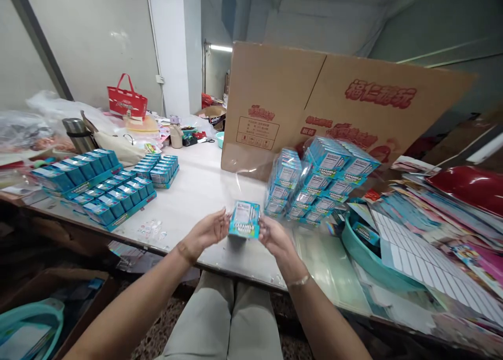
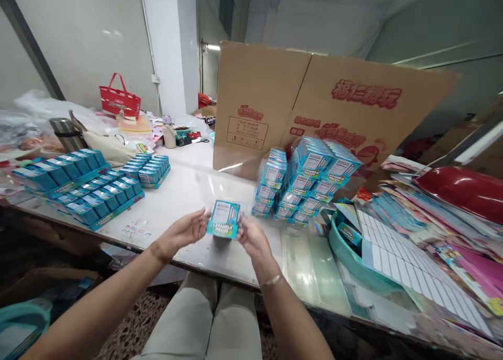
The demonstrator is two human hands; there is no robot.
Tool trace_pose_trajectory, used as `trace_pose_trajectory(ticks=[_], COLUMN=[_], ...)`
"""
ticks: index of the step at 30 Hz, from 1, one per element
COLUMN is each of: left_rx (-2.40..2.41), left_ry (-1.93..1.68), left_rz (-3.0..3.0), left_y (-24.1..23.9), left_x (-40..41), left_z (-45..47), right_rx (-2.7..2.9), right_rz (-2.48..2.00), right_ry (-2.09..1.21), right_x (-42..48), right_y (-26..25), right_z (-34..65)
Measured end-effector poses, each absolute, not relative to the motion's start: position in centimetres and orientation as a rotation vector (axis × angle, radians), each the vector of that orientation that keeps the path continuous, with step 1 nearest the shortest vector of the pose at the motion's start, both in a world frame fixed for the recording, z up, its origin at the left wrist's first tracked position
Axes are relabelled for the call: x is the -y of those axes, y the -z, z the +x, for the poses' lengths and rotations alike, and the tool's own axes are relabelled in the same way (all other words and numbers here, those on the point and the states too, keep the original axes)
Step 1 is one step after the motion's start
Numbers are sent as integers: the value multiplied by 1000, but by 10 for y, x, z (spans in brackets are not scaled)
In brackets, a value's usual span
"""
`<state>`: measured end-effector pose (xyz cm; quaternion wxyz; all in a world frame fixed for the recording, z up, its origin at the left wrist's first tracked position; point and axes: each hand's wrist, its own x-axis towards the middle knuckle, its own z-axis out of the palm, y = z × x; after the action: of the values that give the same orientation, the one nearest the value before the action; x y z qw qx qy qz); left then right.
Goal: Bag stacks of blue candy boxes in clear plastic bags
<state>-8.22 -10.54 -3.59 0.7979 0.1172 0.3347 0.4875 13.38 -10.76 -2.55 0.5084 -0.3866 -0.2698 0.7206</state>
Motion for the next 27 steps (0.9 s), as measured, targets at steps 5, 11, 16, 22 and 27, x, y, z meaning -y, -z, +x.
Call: trace_pose_trajectory(ticks=[5, 11, 16, 22, 27], left_rx=[-729, -746, -758, -849, -809], left_ry=[-1050, -1049, -1111, -1244, -1487], left_rz=[204, 264, 312, 383, 527], left_y=[13, 39, 56, 58, 61], left_x=[26, 2, -6, -45, -49], left_z=[-73, -66, -71, -53, -33], right_rx=[524, 526, 537, 470, 666], right_rz=[-1068, -1137, -1093, -846, -795], right_ry=[-1638, -1595, -1557, -1573, -1377], right_x=[26, -1, -9, -39, -43], right_y=[16, 48, 71, 79, 77], right_z=[125, 118, 120, 108, 100])
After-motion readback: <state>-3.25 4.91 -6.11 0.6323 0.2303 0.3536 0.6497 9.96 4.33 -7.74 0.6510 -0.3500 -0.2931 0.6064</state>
